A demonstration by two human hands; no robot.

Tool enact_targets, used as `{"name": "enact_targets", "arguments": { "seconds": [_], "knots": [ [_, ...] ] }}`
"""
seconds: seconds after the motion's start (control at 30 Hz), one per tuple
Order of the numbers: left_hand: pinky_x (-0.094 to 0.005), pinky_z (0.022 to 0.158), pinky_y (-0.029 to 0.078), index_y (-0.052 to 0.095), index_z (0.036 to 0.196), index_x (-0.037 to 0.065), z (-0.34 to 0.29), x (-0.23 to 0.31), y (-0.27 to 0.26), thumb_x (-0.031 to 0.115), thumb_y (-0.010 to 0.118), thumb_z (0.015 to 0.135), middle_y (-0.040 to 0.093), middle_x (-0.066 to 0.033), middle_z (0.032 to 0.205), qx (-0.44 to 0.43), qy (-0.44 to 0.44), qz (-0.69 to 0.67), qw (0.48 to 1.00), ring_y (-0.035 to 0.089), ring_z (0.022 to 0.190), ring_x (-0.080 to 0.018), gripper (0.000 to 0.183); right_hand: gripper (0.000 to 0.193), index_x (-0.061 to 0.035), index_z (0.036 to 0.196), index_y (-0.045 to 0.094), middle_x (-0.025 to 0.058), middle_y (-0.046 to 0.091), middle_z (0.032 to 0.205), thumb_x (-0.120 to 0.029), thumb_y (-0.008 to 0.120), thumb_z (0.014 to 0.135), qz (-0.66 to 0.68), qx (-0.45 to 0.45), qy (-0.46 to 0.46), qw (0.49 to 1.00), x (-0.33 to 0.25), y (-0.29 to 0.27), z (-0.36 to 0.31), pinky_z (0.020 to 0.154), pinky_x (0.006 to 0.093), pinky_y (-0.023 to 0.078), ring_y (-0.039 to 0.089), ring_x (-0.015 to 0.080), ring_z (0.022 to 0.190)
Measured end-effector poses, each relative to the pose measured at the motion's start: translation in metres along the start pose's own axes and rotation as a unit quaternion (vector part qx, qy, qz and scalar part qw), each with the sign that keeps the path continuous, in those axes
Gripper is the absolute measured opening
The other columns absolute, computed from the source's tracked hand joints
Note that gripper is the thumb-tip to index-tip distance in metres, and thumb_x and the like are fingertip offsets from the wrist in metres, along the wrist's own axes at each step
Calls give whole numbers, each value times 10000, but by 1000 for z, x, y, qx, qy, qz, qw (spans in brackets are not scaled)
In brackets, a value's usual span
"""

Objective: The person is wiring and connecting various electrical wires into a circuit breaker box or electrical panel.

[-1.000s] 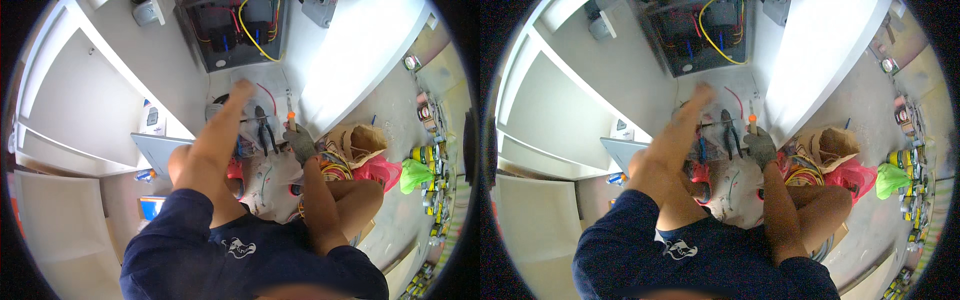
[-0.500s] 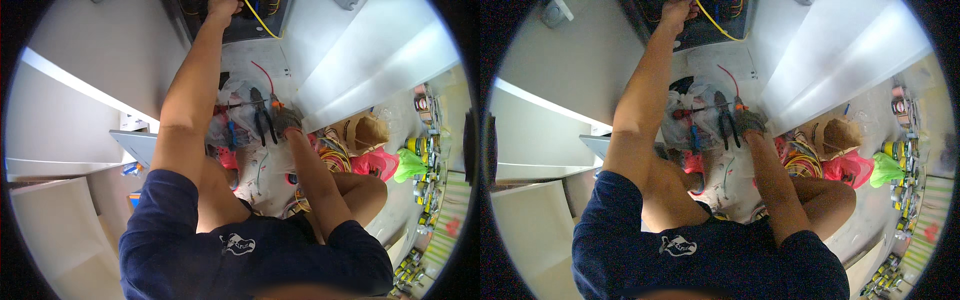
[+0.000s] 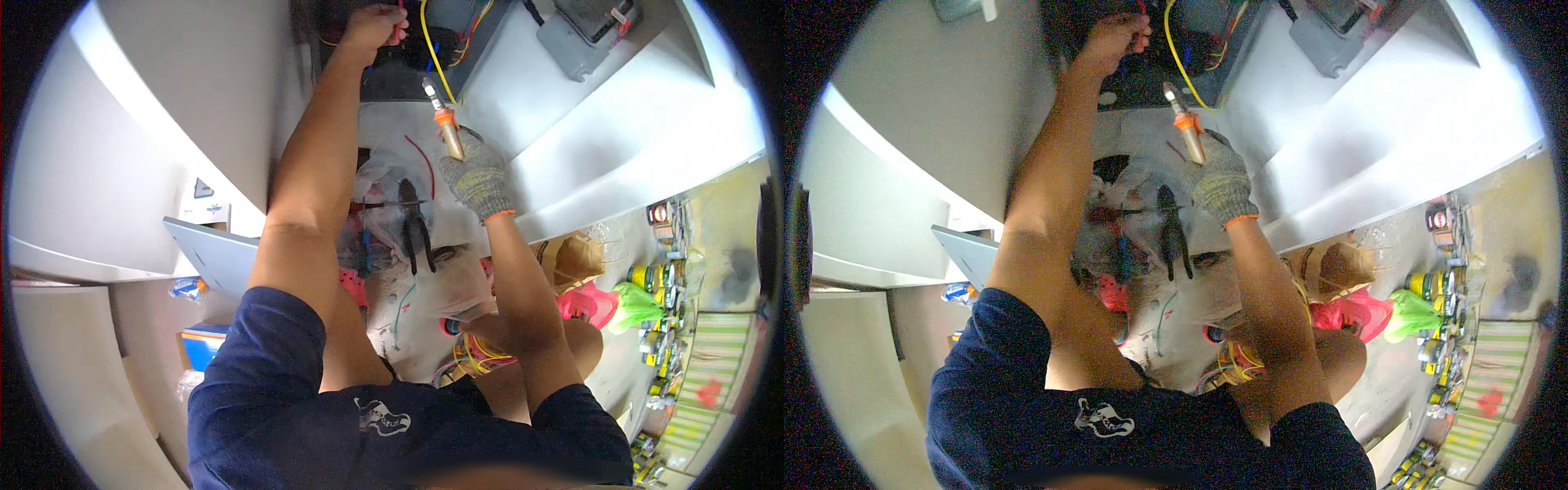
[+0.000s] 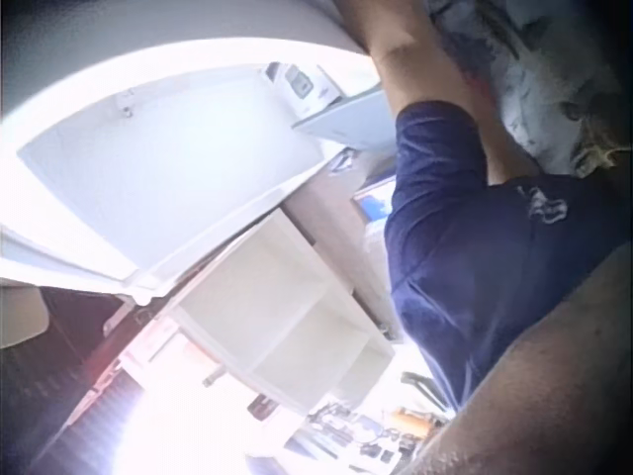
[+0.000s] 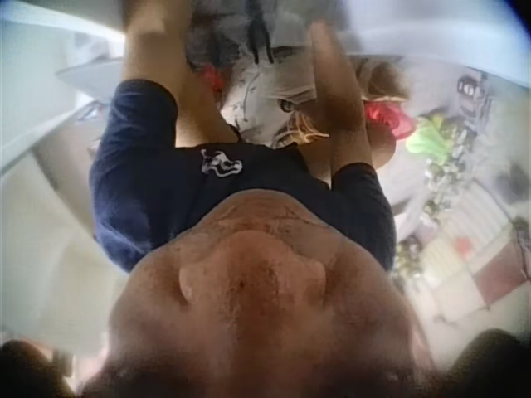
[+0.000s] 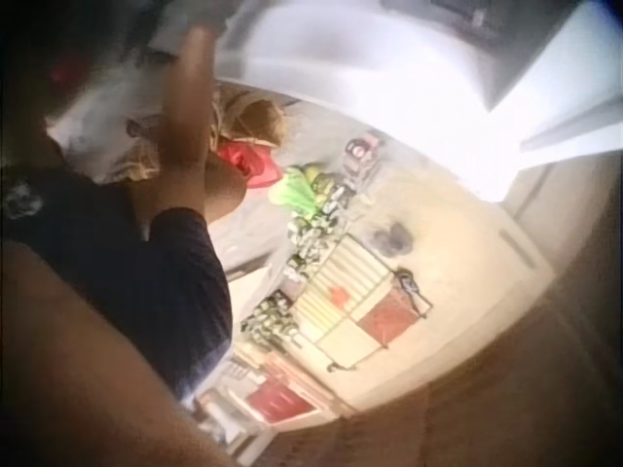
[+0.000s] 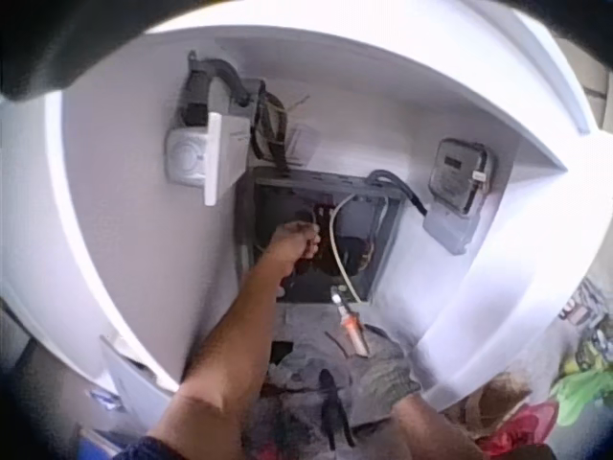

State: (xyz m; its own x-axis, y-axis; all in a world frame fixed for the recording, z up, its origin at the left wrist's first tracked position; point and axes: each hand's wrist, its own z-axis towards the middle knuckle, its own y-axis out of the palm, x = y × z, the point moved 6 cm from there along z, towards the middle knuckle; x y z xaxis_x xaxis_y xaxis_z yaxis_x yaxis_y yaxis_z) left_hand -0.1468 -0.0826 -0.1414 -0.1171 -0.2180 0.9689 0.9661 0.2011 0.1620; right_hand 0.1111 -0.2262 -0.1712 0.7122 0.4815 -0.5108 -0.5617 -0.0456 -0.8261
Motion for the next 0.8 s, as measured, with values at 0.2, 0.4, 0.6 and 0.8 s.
{"name": "enact_targets", "arguments": {
  "seconds": [0.2, 0.4, 0.6, 0.8],
  "knots": [
    [-296, 640, 545, 667, 1095, 80, 0, 20, 12, 181, 577, 951, 692, -75, 959, -25, 107, -10, 994, 644, 761, -166, 197, 421, -92, 1175, 588, 191, 653, 1060, -302, 622, 812, -72, -140, 155, 975, 63, 58, -36, 839, 446, 501, 636, 367, 930],
    [-263, 628, 537, 660, 1146, 76, 1, 13, 14, 151, 626, 914, 685, -70, 940, -19, 295, 125, 947, 628, 718, -142, 246, 565, -97, 1332, 455, 246, 635, 1122, -354, 595, 848, -124, -240, 319, 909, 121, 135, -114, 887, 486, 490, 619, 408, 1038],
    [-273, 614, 488, 697, 977, 32, 7, 1, 17, 33, 499, 940, 680, -59, 827, -86, 295, 91, 947, 603, 667, -145, 201, 464, -103, 1282, 471, 223, 635, 1102, -352, 537, 896, -147, -216, 277, 925, 129, 147, -132, 872, 506, 487, 607, 427, 1037],
    [-265, 613, 497, 690, 979, 16, 2, -3, 13, 67, 569, 930, 664, -50, 807, -39, 30, 40, 998, 589, 641, -134, 140, 430, -133, 1276, 501, 199, 586, 1147, -243, 562, 865, -222, -29, -25, 974, 48, 115, -140, 901, 531, 448, 547, 416, 1072]
  ]
}}
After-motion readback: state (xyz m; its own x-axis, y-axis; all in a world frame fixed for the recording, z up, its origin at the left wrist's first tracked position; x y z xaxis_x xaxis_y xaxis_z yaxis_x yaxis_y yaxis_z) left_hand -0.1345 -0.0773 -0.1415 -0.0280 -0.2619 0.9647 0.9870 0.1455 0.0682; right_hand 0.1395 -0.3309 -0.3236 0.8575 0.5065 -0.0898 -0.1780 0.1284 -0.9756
